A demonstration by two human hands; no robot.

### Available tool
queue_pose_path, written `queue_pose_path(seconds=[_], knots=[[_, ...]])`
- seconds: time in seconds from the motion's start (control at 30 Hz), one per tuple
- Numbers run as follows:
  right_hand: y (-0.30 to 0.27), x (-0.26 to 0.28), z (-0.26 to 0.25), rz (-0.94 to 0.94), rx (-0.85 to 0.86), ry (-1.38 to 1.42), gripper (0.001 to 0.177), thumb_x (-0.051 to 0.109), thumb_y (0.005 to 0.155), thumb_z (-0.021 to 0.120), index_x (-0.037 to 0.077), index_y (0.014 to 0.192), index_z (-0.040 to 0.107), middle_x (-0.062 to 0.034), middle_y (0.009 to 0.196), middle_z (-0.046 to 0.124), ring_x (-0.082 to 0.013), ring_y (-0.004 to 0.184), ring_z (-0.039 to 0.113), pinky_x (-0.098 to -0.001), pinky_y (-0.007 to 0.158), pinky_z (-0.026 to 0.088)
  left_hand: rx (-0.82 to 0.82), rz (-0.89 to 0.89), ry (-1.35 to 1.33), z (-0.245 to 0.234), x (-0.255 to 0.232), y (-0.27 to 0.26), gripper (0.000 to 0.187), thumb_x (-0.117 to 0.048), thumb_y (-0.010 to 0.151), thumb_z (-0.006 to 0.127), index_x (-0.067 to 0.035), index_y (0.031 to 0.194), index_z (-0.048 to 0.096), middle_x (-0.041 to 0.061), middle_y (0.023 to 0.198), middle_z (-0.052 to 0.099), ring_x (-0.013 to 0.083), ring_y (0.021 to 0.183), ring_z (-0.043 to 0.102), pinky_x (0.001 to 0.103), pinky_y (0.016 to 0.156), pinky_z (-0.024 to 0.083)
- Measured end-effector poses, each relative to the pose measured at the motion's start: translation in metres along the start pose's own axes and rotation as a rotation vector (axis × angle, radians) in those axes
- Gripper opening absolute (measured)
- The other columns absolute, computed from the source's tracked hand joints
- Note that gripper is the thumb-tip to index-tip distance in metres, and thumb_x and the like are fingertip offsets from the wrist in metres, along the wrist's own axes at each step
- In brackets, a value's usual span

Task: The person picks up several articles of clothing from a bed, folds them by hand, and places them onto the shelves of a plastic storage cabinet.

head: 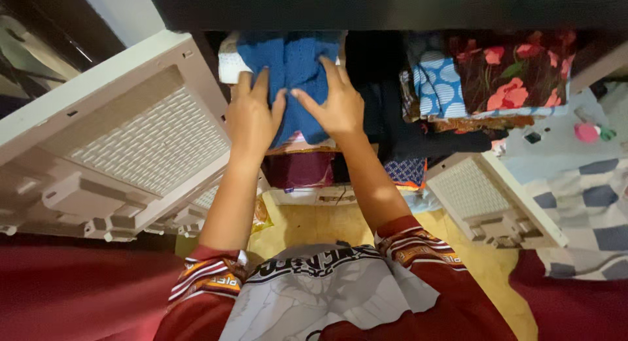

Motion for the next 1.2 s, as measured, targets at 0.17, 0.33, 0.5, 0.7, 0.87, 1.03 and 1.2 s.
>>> queue_pose_path(seconds=[0.17,0.33,0.5,0.7,0.87,1.03,1.2], knots=[[0.003,-0.001,0.018,0.011,0.021,0.057,0.039,0.023,0.094,0.072,0.002,0.126,0.066,-0.0248,0.102,0.070,-0.0452,0.092,0.070,-0.0470,0.078,0.057,0.046,0.043,-0.120,-0.004,0.005,0.007,0.028,-0.015,0.098,0.069,-0.003,0.124,0.071,0.019,0.111,0.066,0.0398,0.096,0.068,0.047,0.082,0.055],[0.024,-0.004,0.009,-0.088,-0.161,0.214,0.017,0.014,0.100,0.066,0.003,0.113,0.069,-0.0217,0.101,0.072,-0.0412,0.094,0.074,-0.0431,0.081,0.059,-0.266,0.148,-0.158,-0.021,0.017,0.029,0.024,-0.011,0.105,0.065,-0.001,0.127,0.069,0.022,0.124,0.065,0.0391,0.105,0.067,0.044,0.088,0.057],[0.046,-0.028,0.041,-0.082,-0.224,0.026,0.016,0.018,0.097,0.065,0.004,0.103,0.070,-0.0216,0.096,0.072,-0.0433,0.088,0.072,-0.0481,0.077,0.057,-0.180,0.055,0.174,0.019,0.044,0.048,0.023,-0.024,0.102,0.066,-0.005,0.113,0.072,0.024,0.115,0.068,0.0418,0.094,0.069,0.049,0.076,0.056],[0.035,-0.068,0.075,0.017,0.007,-0.013,0.028,0.028,0.102,0.058,0.003,0.100,0.068,-0.0232,0.103,0.072,-0.0472,0.087,0.068,-0.0557,0.075,0.053,0.165,-0.146,0.219,0.066,0.075,0.043,0.048,-0.038,0.098,0.059,0.004,0.121,0.066,0.032,0.108,0.066,0.0491,0.088,0.068,0.055,0.077,0.055],[0.031,-0.081,0.074,0.076,0.064,-0.028,0.029,0.031,0.103,0.060,0.004,0.107,0.069,-0.0265,0.091,0.070,-0.0466,0.086,0.068,-0.0539,0.075,0.054,0.214,-0.212,0.151,0.067,0.074,0.036,0.053,-0.038,0.096,0.057,0.006,0.125,0.062,0.036,0.112,0.064,0.0523,0.092,0.067,0.056,0.081,0.054],[0.040,-0.076,0.064,0.256,0.157,0.386,0.048,0.040,0.094,0.073,-0.003,0.111,0.063,-0.0175,0.088,0.073,-0.0290,0.080,0.075,-0.0392,0.072,0.059,0.247,-0.258,0.106,0.064,0.076,0.034,0.051,-0.037,0.099,0.055,0.006,0.127,0.061,0.033,0.119,0.064,0.0513,0.097,0.068,0.055,0.086,0.054],[0.038,-0.018,0.040,-0.262,0.038,0.407,0.054,0.025,0.085,0.085,-0.011,0.119,0.064,-0.0215,0.108,0.069,-0.0280,0.095,0.071,-0.0375,0.082,0.058,0.267,-0.286,0.116,0.062,0.076,0.031,0.059,-0.040,0.099,0.054,0.006,0.136,0.055,0.034,0.126,0.061,0.0506,0.102,0.067,0.054,0.089,0.052]])
Point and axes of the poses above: each hand's wrist, its own y-axis towards the middle knuckle, its own z-axis out of the palm, x = y × z, the point moved 7 cm from there along y, towards the middle knuckle
